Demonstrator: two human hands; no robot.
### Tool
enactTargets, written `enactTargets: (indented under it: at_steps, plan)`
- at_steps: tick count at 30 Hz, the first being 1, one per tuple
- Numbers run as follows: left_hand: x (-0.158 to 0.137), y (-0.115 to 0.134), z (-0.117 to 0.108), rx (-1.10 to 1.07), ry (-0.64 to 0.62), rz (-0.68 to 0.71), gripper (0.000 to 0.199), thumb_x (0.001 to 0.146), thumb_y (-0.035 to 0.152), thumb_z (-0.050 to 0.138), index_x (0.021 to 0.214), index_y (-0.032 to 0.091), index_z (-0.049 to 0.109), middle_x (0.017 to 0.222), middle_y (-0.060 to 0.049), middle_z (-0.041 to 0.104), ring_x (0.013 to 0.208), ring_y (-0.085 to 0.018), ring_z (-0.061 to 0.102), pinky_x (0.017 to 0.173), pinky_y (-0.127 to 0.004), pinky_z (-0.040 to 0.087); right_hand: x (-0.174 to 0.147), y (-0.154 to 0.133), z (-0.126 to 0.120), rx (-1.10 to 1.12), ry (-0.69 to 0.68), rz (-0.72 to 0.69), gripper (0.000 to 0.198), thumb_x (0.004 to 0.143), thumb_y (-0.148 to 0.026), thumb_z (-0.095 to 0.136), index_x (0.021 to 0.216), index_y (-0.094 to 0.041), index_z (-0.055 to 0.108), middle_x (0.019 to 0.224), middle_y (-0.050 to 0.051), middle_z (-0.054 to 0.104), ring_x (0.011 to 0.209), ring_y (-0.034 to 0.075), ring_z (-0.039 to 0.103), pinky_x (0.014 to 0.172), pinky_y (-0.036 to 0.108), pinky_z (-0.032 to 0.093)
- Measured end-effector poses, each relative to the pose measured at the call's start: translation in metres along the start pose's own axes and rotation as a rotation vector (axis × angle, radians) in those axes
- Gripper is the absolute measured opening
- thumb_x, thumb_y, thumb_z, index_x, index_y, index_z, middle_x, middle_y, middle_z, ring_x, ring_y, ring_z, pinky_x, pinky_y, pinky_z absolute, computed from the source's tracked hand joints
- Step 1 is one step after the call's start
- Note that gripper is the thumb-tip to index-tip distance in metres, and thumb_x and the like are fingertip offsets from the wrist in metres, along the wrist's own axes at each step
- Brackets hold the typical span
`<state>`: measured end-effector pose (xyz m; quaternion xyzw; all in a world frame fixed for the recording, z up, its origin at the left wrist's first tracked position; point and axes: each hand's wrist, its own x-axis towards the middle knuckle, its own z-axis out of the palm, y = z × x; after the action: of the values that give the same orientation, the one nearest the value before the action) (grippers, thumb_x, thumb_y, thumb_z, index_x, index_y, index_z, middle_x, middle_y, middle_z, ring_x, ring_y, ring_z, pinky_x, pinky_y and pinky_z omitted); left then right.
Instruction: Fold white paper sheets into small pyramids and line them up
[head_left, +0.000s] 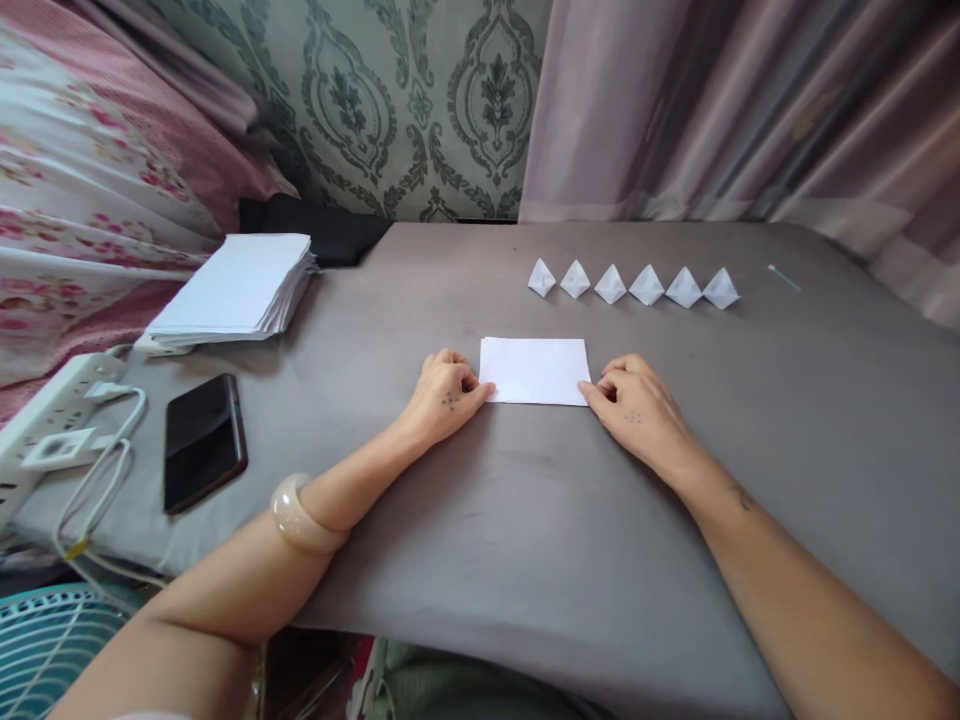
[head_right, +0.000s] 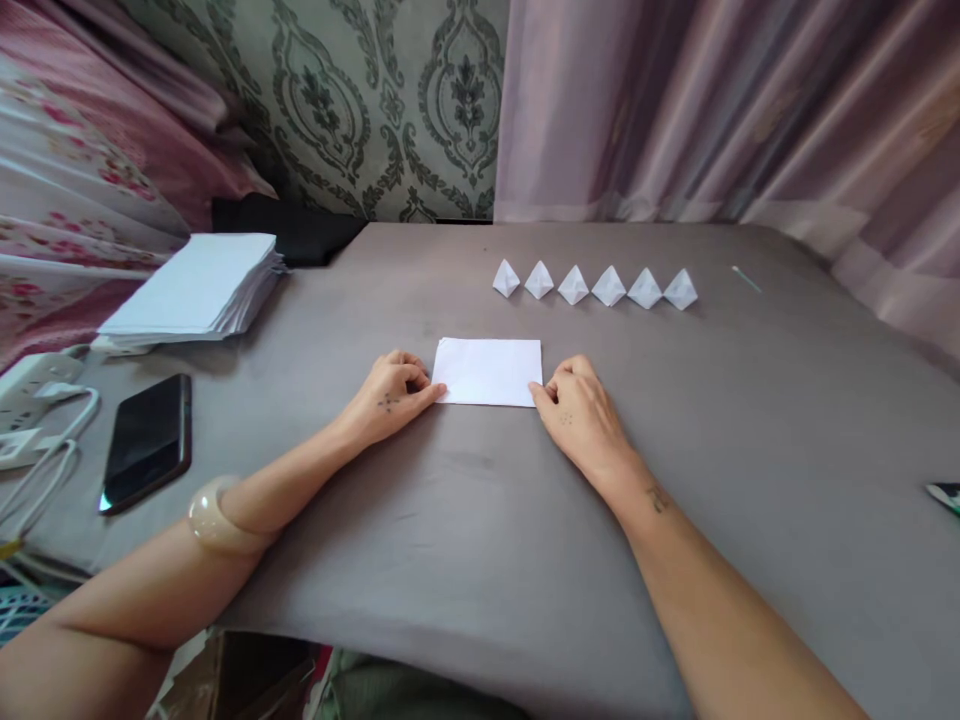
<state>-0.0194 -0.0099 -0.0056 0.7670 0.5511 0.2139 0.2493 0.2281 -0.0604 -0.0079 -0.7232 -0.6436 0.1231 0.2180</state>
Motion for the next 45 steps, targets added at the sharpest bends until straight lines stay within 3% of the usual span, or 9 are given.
enactTargets:
  at_steps: [5,7,10,13,15,21,24,30,45]
  plan:
    - [-0.003,-0.002,0.001,0.047,0.002,0.022,0.023,0.081,0.034,0.063,0.068,0.016,0.06,0.099,-0.01,0.057,0.1,-0.025,0.05,0.091,-0.041,0.045,-0.001,0.0,0.002,-0.068,0.018,-0.022,0.03,0.084,-0.037,0.056,0.061,-0.021,0.049,0.094,0.006,0.056,0.077,0.019,0.058,0.074,0.036,0.045]
    - [-0.006,-0.002,0.002,0.123,0.036,0.075,0.02,0.083,0.035,0.061,0.082,0.015,0.061,0.101,-0.011,0.057,0.1,-0.026,0.05,0.089,-0.042,0.046,-0.002,-0.001,0.004,-0.102,0.05,-0.029,0.023,0.084,-0.036,0.058,0.068,-0.021,0.053,0.093,0.006,0.056,0.076,0.02,0.058,0.071,0.036,0.046]
    - [-0.006,-0.001,0.003,0.277,0.038,0.299,0.027,0.09,0.024,0.049,0.114,0.014,0.055,0.124,-0.014,0.055,0.119,-0.029,0.045,0.1,-0.047,0.04,-0.003,-0.003,0.006,-0.147,0.112,-0.121,0.013,0.085,-0.029,0.057,0.093,-0.019,0.06,0.104,0.01,0.058,0.086,0.024,0.059,0.071,0.037,0.048]
    - [-0.001,0.0,0.005,0.374,-0.169,0.538,0.046,0.089,0.007,0.033,0.134,0.016,0.043,0.148,-0.012,0.04,0.142,-0.026,0.026,0.113,-0.045,0.028,-0.005,-0.006,0.007,-0.217,0.1,-0.381,0.034,0.089,-0.013,0.045,0.12,-0.021,0.058,0.124,0.011,0.056,0.107,0.027,0.053,0.085,0.039,0.048]
    - [0.003,0.0,0.006,0.404,-0.309,0.579,0.055,0.087,0.005,0.031,0.141,0.014,0.036,0.153,-0.012,0.033,0.145,-0.022,0.022,0.115,-0.04,0.026,-0.005,-0.006,0.007,-0.25,0.023,-0.545,0.05,0.088,-0.003,0.035,0.129,-0.024,0.054,0.133,0.007,0.054,0.116,0.025,0.048,0.093,0.04,0.045]
    - [0.005,0.006,0.007,0.481,-0.363,0.494,0.057,0.087,0.009,0.032,0.145,0.01,0.029,0.156,-0.014,0.026,0.145,-0.021,0.024,0.115,-0.035,0.026,0.0,-0.004,0.006,-0.34,-0.126,-0.702,0.054,0.09,-0.006,0.036,0.135,-0.033,0.051,0.136,0.005,0.054,0.113,0.024,0.049,0.087,0.04,0.046]
    - [0.004,0.014,0.01,0.505,-0.293,0.477,0.053,0.088,0.01,0.034,0.141,0.01,0.035,0.153,-0.014,0.033,0.142,-0.021,0.031,0.111,-0.034,0.031,0.002,-0.002,0.008,-0.368,-0.106,-0.71,0.058,0.089,-0.005,0.039,0.135,-0.037,0.05,0.134,0.004,0.055,0.108,0.023,0.051,0.085,0.038,0.046]
    - [0.008,0.025,0.017,0.572,-0.083,0.313,0.043,0.099,0.034,0.026,0.118,0.007,0.053,0.132,-0.019,0.053,0.114,-0.029,0.051,0.096,-0.04,0.041,0.002,-0.002,0.009,-0.357,-0.088,-0.702,0.06,0.086,-0.002,0.039,0.134,-0.036,0.052,0.133,0.004,0.056,0.104,0.023,0.051,0.085,0.038,0.045]
    - [0.005,0.019,0.018,0.624,0.028,0.194,0.061,0.096,0.047,0.028,0.132,0.0,0.043,0.137,-0.024,0.047,0.114,-0.034,0.046,0.089,-0.044,0.038,0.007,-0.003,0.006,-0.339,-0.116,-0.734,0.066,0.079,0.005,0.038,0.129,-0.033,0.057,0.128,0.005,0.059,0.098,0.022,0.051,0.08,0.036,0.045]
